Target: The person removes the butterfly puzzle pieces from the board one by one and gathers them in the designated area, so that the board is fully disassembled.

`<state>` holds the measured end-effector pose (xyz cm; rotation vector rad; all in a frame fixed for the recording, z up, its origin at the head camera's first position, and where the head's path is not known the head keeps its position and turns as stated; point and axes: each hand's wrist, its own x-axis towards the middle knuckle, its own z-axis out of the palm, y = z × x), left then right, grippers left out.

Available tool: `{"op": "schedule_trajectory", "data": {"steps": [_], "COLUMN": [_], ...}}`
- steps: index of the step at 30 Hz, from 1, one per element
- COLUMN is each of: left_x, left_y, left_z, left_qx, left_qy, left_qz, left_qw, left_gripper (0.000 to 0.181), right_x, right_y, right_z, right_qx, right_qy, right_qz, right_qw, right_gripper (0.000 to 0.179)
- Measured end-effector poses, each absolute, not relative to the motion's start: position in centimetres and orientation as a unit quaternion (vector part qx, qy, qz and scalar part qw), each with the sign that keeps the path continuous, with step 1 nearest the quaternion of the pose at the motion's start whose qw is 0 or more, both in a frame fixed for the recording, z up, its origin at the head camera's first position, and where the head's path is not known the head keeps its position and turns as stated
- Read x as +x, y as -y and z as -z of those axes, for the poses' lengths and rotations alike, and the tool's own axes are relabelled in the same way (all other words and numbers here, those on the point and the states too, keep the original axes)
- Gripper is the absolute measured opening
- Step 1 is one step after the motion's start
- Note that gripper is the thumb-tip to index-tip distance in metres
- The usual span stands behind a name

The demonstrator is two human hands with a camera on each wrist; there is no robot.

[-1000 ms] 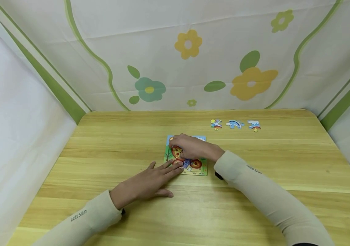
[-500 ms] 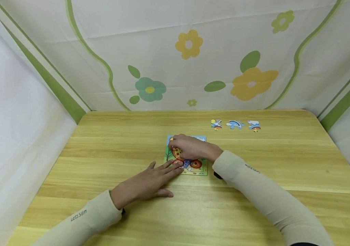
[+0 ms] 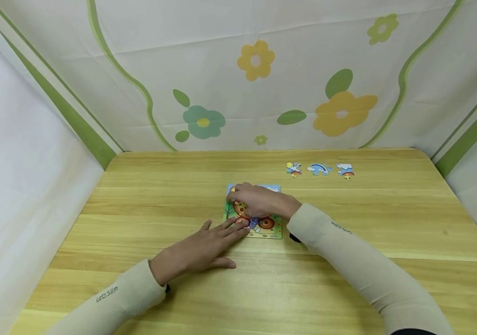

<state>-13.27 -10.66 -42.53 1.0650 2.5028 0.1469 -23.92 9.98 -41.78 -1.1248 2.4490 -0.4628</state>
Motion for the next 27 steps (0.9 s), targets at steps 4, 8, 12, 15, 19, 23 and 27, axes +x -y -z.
{"op": "schedule_trajectory", "data": {"steps": [4, 8, 12, 15, 19, 23, 27], "left_x": [-13.26, -13.25, -13.23, -13.22, -13.22, -13.21, -13.17], "left_y": [10.69, 10.71, 10.71, 10.68, 10.64, 10.63, 10.63], "left_z": [42.49, 42.49, 42.51, 42.52, 42.52, 42.48, 42.40], "left_qx": [0.381, 0.381, 0.382, 0.383, 0.384, 0.383, 0.382], "left_qy": [-0.899, -0.899, -0.899, -0.900, -0.900, -0.901, -0.901], "left_qz": [-0.058, -0.062, -0.058, -0.054, -0.049, -0.049, -0.050], "left_qw": [0.208, 0.209, 0.206, 0.202, 0.199, 0.200, 0.202], "left_gripper": [0.081, 0.081, 0.081, 0.082, 0.082, 0.082, 0.081], "right_x": [-24.00, -24.04, -24.08, -24.12, -24.13, -24.13, -24.18], "right_y": [-9.94, -9.97, -9.92, -9.83, -9.75, -9.73, -9.67], "right_z": [41.81, 41.75, 41.60, 41.53, 41.46, 41.39, 41.36], "right_qx": [-0.411, -0.419, -0.421, -0.422, -0.423, -0.421, -0.420], "right_qy": [-0.875, -0.873, -0.872, -0.871, -0.870, -0.869, -0.868], "right_qz": [0.155, 0.147, 0.142, 0.141, 0.140, 0.145, 0.149], "right_qw": [0.202, 0.202, 0.205, 0.208, 0.209, 0.214, 0.218], "right_gripper": [0.057, 0.059, 0.058, 0.057, 0.057, 0.057, 0.057]}}
